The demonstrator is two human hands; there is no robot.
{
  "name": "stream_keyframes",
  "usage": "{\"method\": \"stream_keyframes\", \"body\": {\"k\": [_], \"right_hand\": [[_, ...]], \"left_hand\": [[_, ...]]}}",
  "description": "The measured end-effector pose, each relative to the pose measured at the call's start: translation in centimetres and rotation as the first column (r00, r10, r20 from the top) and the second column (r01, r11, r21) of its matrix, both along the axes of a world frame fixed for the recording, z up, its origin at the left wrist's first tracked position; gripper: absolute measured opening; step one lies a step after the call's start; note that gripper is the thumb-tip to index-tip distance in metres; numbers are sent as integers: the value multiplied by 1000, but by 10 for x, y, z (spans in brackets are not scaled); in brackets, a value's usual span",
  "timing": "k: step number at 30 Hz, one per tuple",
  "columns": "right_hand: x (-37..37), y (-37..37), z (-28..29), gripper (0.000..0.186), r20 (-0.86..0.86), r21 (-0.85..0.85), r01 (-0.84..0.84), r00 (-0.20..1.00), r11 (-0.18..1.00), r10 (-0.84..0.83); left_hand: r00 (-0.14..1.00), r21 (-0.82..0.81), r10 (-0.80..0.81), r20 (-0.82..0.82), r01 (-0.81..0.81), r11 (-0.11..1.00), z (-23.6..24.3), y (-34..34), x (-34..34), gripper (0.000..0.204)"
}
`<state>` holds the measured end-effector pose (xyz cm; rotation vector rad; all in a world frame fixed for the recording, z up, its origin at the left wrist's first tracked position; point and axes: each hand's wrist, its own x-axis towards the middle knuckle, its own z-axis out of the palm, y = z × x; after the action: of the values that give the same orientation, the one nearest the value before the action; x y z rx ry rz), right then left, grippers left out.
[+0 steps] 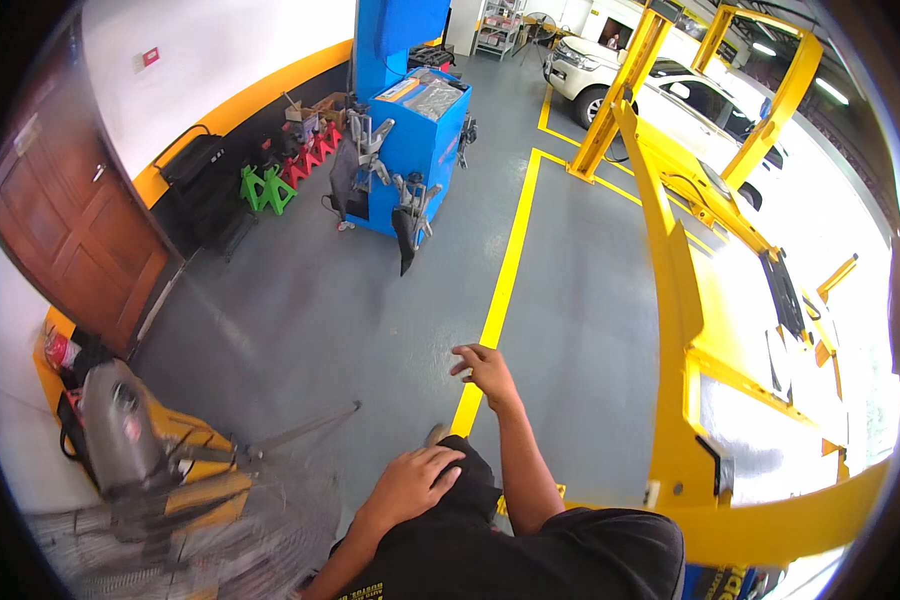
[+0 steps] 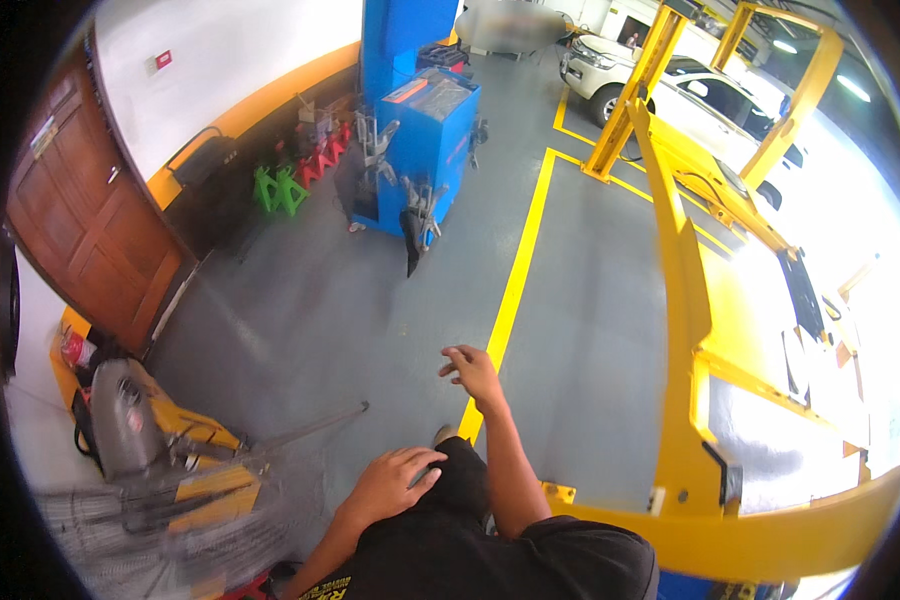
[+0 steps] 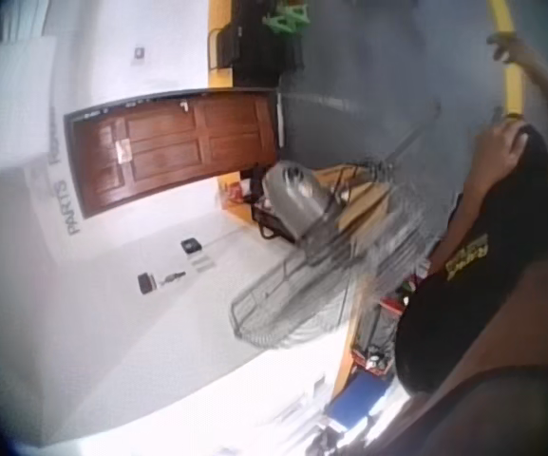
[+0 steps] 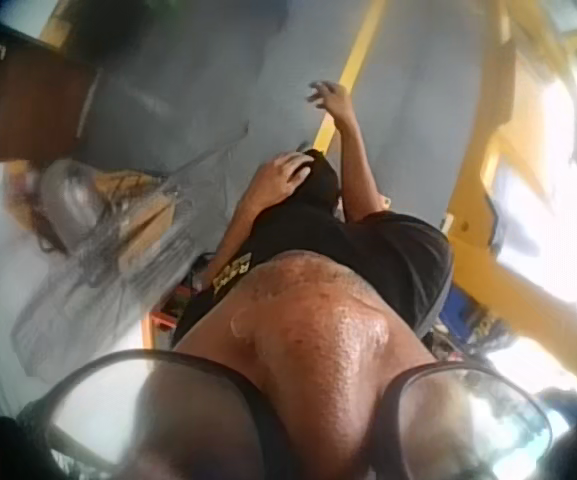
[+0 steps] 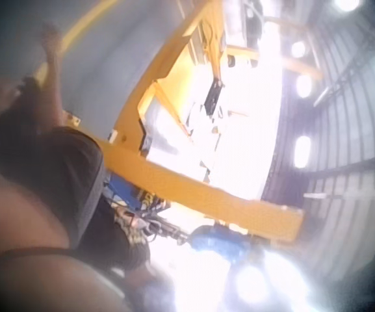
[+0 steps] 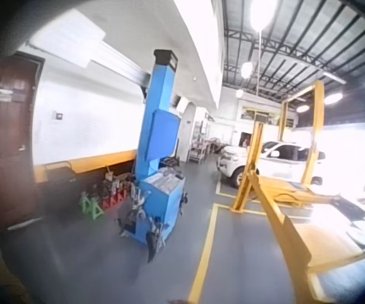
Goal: The person selects a socket and extension from a tool tray, removes a spark plug from a car engine, cleans it with a rag, and then checks the wheel and tire area before receiving an air filter from a colleague.
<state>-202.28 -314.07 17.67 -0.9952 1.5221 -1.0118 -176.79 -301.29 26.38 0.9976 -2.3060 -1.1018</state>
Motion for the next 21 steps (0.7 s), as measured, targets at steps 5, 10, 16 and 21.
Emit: {"method": "stream_keyframes", "body": {"k": [5,10,16,21], "right_hand": [[-127,-132,-57,33,-47,73,73,996,995,-69],[-199,-280,-4,32,-30,109,-215,975,970,220],[-296,-509,31,34,-34,30,-460,887,887,461],[-412,-727,-10,33,-143,0,-455,881,890,450]], "left_hand": [[949,194,226,221,-270,943,-62,-174,-22,35],[592,-181,689,417,-689,701,-45,-413,-64,36],[840,-11,525,137,-529,849,55,-663,-229,38],[876,22,385,291,-408,913,5,-852,-339,41]]}}
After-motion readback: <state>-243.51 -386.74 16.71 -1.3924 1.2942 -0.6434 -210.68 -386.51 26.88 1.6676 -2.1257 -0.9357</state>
